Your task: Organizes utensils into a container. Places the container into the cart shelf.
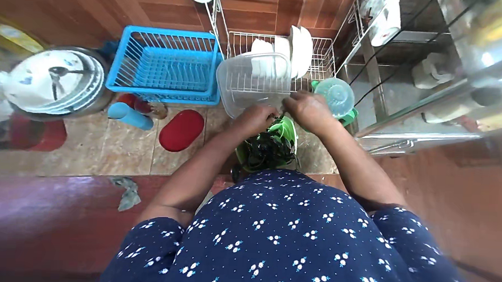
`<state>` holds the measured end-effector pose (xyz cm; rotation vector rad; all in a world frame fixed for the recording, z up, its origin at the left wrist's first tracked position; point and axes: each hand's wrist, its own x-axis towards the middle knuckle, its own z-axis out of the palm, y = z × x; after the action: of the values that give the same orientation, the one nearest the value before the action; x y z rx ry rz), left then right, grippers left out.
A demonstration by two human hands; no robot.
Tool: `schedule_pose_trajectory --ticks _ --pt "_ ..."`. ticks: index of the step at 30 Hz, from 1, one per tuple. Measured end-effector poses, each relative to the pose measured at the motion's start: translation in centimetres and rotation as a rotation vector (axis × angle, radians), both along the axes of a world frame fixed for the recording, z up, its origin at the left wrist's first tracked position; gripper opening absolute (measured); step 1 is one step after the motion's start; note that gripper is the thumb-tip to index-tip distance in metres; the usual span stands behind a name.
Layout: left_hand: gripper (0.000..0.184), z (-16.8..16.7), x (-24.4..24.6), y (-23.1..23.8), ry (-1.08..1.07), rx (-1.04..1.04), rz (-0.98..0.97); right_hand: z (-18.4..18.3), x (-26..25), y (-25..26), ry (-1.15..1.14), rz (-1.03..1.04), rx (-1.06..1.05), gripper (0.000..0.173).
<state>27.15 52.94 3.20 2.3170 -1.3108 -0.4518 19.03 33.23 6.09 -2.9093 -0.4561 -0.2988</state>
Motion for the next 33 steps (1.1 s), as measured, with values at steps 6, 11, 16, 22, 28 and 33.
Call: schedule_pose_trajectory --ticks 6,11,16,22,28,33 --pt "0.023 1.2 -1.4 2.7 -0.208 -0.167 0.017 0.7 -1.9 -0.4 0.184 -0.076 -0.010 0.036" --pt "0.013 1.7 -5.6 6.3 -0.213 -0.182 -0.097 0.6 -6.4 0.5 0.143 0.224 0.276 0.013" --pt "0.021 -0.7 -7.4 7.7 -0.304 -0.192 -0.186 -5.1 -8.6 5.2 0.008 0.107 -0.014 0.041" --pt "0.017 -4.0 -9.9 6.8 -0.522 -0.243 -0.197 -6.9 -9.5 7.4 0.051 -0.079 0.001 0.030" --pt "0.017 -3.8 -9.3 7.5 -0.472 -0.311 -0.175 -5.9 -10.6 7.8 -0.165 -0.170 0.160 0.023" --pt "0.017 0.4 -8.3 8.9 -0.458 -0.413 -0.079 0.3 -10.4 5.1 -0.259 -0.214 0.384 0.018"
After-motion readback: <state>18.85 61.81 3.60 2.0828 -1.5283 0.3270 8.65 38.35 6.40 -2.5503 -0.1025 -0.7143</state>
